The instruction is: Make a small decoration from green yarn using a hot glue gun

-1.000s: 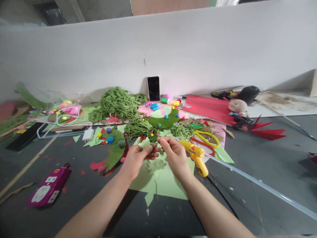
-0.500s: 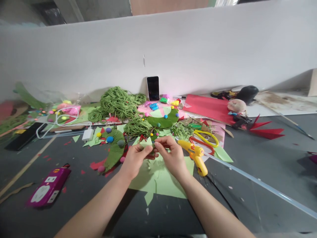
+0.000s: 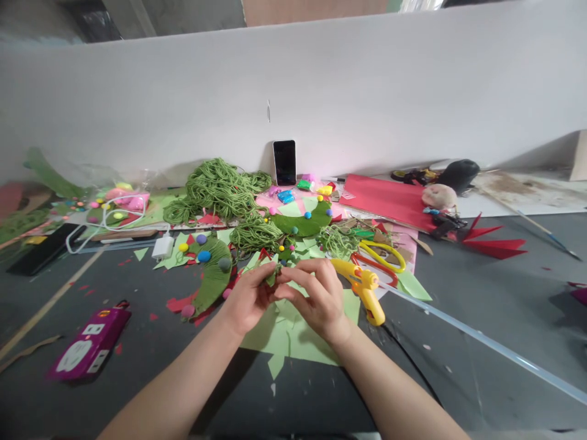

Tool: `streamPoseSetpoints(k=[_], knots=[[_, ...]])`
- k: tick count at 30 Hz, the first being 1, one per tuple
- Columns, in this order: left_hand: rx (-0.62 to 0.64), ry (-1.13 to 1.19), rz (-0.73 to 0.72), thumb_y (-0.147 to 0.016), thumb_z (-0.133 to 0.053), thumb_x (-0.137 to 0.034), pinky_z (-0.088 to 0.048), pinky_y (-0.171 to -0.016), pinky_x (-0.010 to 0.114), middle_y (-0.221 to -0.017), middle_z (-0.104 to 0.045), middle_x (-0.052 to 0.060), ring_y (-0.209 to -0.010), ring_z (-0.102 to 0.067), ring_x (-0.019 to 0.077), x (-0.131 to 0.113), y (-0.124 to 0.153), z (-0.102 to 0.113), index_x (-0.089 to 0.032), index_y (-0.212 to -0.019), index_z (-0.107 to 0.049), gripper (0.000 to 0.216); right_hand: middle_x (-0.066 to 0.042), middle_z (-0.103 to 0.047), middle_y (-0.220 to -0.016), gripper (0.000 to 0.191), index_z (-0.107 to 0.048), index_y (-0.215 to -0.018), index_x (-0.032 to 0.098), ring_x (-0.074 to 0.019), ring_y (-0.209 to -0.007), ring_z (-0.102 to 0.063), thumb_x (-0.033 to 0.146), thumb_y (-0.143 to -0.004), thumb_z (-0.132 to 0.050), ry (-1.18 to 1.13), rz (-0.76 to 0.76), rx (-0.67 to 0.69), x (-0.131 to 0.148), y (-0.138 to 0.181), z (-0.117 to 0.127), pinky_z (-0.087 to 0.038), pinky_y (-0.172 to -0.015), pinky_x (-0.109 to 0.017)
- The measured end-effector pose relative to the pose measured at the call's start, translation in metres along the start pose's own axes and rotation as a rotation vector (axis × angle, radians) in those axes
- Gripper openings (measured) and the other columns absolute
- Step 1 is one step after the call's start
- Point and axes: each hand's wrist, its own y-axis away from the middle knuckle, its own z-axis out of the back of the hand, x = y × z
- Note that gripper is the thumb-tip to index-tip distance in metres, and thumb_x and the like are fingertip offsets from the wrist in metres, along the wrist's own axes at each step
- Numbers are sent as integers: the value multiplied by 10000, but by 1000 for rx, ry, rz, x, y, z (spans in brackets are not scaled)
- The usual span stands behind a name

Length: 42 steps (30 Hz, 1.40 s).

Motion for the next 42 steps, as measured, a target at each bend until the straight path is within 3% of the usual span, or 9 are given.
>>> streamPoseSetpoints(k=[4,8,11,15,20,27,30,36,42], knots=[[-70,-141,-117,-734,-709,-382,-509,-563,206,-721,-725,88,-591,-646,122,-3,-1,1,-105,-742,-714,277,-34,-631,-788,115,-637,-976,283,-194,-710,-593,259,-877,-584,13,66,-20,1,0,9,-469,-661,-354],[-140,-304,-250,-732,-702,-432,-507,-570,222,-717,-733,95,-584,-643,130,-3,0,-1,-110,-733,-725,323,-46,-619,-820,126,-611,-925,248,-199,-795,-593,164,-893,-523,35,-137,-73,-2,-6,7,-476,-704,-353],[-162,-363,-280,-736,-691,-449,-506,-568,236,-725,-737,91,-594,-646,142,-2,0,-2,-122,-756,-738,330,-70,-631,-922,182,-606,-1022,230,-205,-884,-604,153,-907,-488,11,-227,4,-7,-10,2,-492,-750,-361],[-165,-326,-249,-725,-696,-453,-514,-581,263,-715,-734,90,-580,-650,157,-2,-2,-2,-123,-749,-738,333,-56,-661,-918,237,-618,-1077,254,-201,-861,-623,146,-902,-501,-33,-155,141,-9,-10,-1,-498,-773,-378],[-141,-280,-247,-721,-700,-440,-510,-584,264,-670,-712,78,-585,-648,161,-4,-2,-2,-119,-703,-729,322,-65,-633,-900,293,-661,-1057,264,-219,-843,-600,107,-834,-555,41,-45,161,-6,-8,-3,-495,-730,-388],[-82,-488,-367,-704,-721,-428,-513,-646,282,-674,-699,54,-656,-639,174,0,-2,4,-139,-744,-739,292,-74,-590,-920,291,-679,-995,246,-233,-872,-566,96,-809,-512,35,-130,208,-3,-10,-2,-473,-774,-416],[-51,-539,-373,-698,-729,-423,-502,-630,274,-652,-693,46,-629,-626,165,1,-3,5,-140,-725,-738,284,-66,-581,-922,224,-677,-926,237,-230,-904,-563,121,-808,-525,-120,-280,205,-4,-9,-2,-461,-812,-416],[44,-463,-260,-718,-722,-408,-527,-684,286,-741,-737,86,-700,-672,184,-3,0,3,-142,-814,-750,284,-45,-617,-984,252,-641,-1027,235,-190,-902,-579,239,-780,-592,-732,-862,59,-10,-9,-3,-494,-735,-309],[70,-323,-103,-716,-716,-440,-531,-637,270,-820,-746,123,-680,-686,175,-7,0,3,-124,-888,-742,361,-36,-622,-889,263,-668,-915,204,-140,-719,-559,380,-721,-699,-830,-1075,-41,-10,-17,-3,-485,-629,-257]])
